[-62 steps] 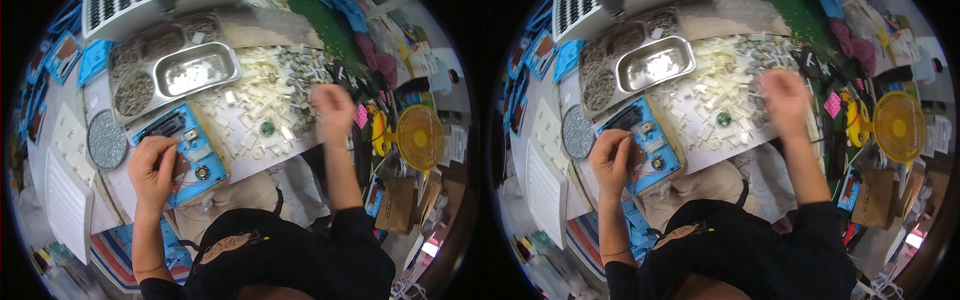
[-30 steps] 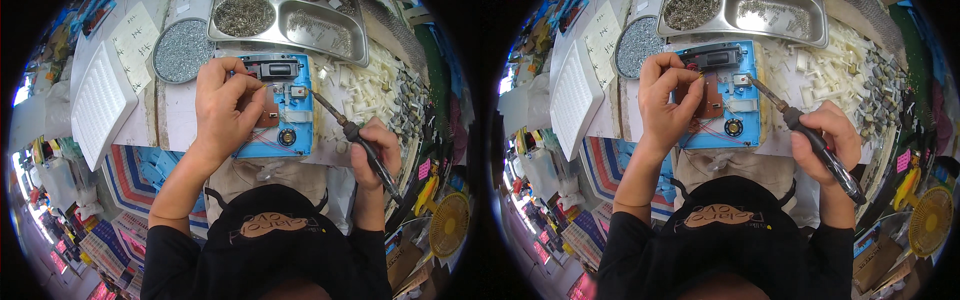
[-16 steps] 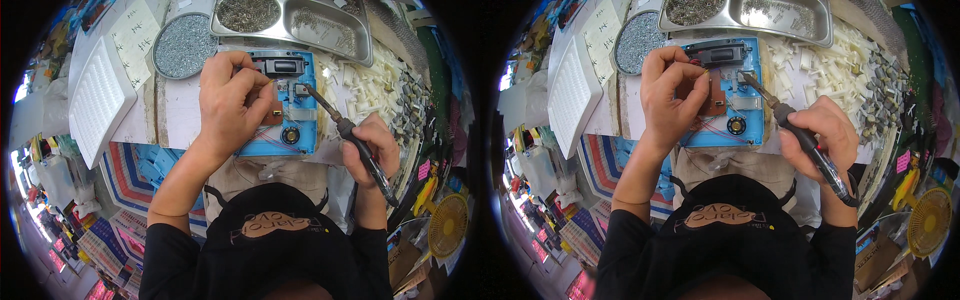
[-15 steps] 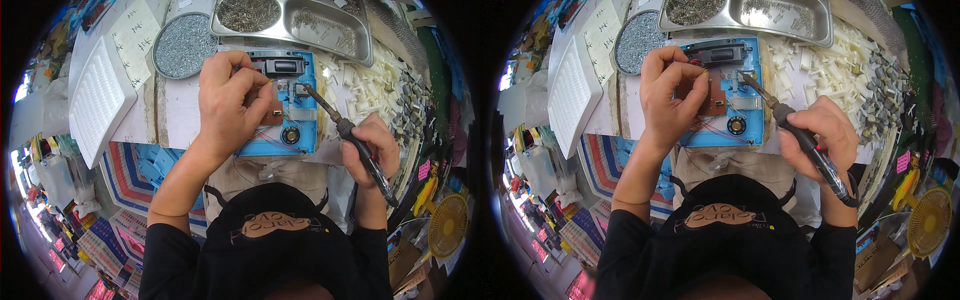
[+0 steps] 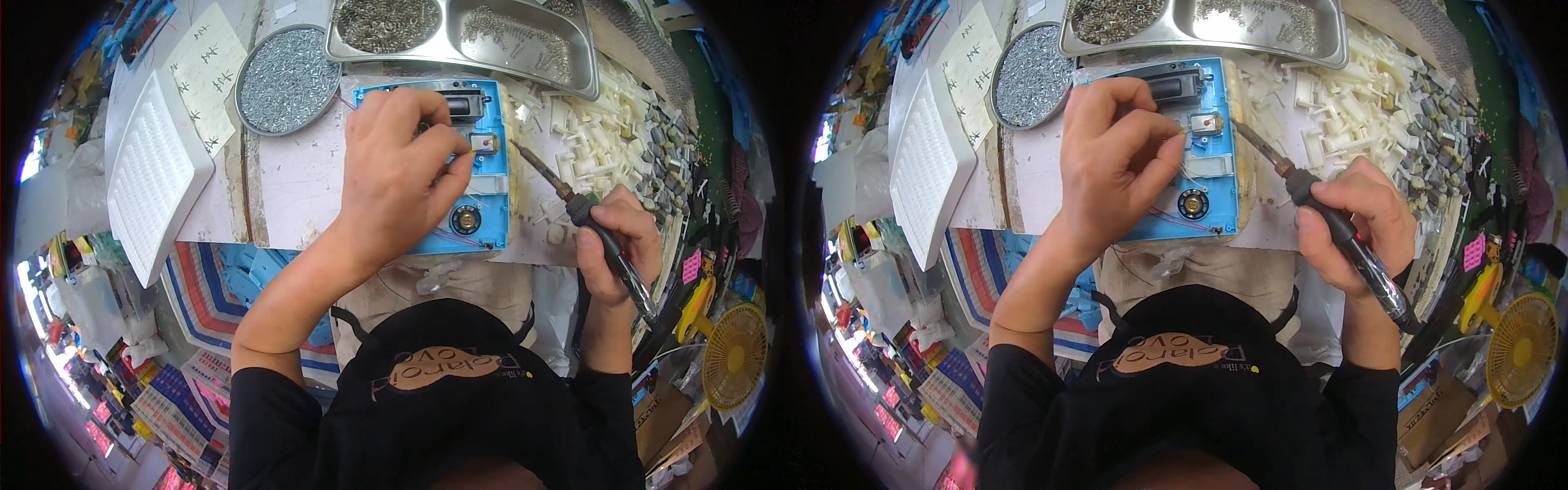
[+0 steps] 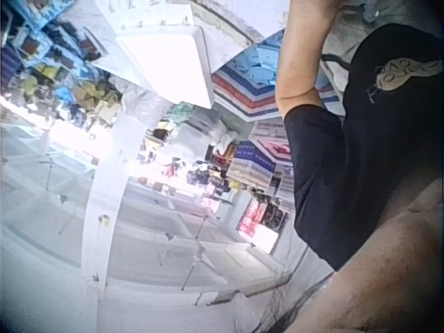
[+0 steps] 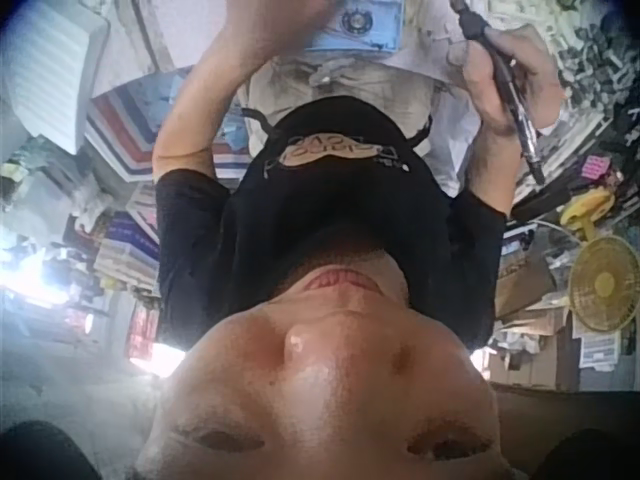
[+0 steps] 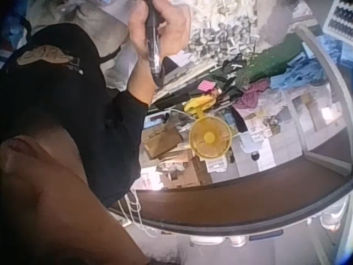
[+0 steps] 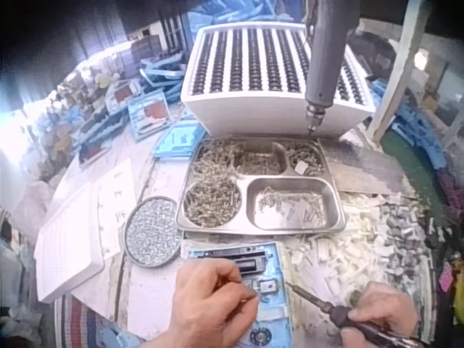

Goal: Assembling a blue electronic device, including soldering wires to a circuit board and speaker, and driving screws into the plastic casing.

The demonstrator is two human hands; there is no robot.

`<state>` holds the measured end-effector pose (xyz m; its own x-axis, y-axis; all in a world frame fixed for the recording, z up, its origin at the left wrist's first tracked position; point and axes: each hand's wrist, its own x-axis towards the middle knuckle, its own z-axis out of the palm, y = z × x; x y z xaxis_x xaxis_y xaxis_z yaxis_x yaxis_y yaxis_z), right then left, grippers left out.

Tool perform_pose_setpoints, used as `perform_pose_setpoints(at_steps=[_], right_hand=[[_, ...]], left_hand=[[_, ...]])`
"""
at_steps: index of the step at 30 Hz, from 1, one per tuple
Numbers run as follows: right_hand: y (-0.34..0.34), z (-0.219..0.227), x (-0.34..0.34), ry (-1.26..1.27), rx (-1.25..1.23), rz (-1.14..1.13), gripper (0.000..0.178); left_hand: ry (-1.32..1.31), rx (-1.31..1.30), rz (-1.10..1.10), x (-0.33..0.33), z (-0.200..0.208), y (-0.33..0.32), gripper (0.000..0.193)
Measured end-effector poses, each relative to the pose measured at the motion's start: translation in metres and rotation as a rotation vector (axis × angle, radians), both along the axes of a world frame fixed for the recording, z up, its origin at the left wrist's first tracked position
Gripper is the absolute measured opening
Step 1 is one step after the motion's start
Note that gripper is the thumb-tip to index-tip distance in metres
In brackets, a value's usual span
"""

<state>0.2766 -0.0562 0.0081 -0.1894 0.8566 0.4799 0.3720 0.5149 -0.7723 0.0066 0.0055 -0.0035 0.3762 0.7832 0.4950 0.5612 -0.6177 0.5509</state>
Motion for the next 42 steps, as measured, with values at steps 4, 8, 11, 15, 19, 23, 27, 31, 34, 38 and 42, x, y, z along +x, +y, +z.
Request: perform_pose_setpoints(at_steps=[4, 8, 11, 15, 19, 23, 27, 31, 34, 38, 42], right_hand=[[-0.005, -0.004, 0.001, 0.014, 0.007, -0.003, 0.026], [-0.001, -0.009, -0.002, 0.016, 0.036, -0.015, 0.024], [0.0, -0.007, -0.002, 0.007, 0.027, -0.015, 0.024], [0.001, -0.009, -0.004, 0.001, 0.033, -0.016, 0.024], [0.005, -0.008, -0.008, 0.001, 0.059, -0.003, 0.024], [0.007, -0.009, -0.008, -0.002, 0.044, 0.006, 0.024], [0.006, -0.007, -0.007, -0.016, 0.026, 0.011, 0.024], [0.006, -0.007, -0.011, -0.028, 0.055, 0.008, 0.025], [0.006, -0.007, -0.012, -0.043, 0.063, 0.008, 0.025], [0.004, -0.007, -0.01, -0.028, 0.065, 0.004, 0.025], [0.003, -0.007, -0.006, -0.015, 0.058, 0.005, 0.026]], left_hand=[[0.054, 0.015, -0.01, 0.012, -0.002, 0.002, 0.012], [0.077, 0.004, 0.005, 0.014, -0.004, 0.001, 0.011], [0.109, 0.003, 0.009, 0.015, -0.003, 0.001, 0.011], [0.117, 0.005, 0.016, 0.014, -0.003, 0.001, 0.012], [0.115, 0.004, 0.011, 0.014, -0.003, 0.002, 0.012], [0.12, -0.002, 0.014, 0.014, -0.003, 0.001, 0.011], [0.114, -0.002, 0.016, 0.014, -0.002, 0.001, 0.011], [0.109, -0.005, 0.02, 0.015, -0.003, 0.001, 0.012], [0.115, -0.007, 0.021, 0.014, -0.003, 0.001, 0.012], [0.108, -0.001, 0.019, 0.014, -0.004, 0.001, 0.012], [0.114, -0.007, 0.026, 0.014, -0.003, 0.0, 0.012]])
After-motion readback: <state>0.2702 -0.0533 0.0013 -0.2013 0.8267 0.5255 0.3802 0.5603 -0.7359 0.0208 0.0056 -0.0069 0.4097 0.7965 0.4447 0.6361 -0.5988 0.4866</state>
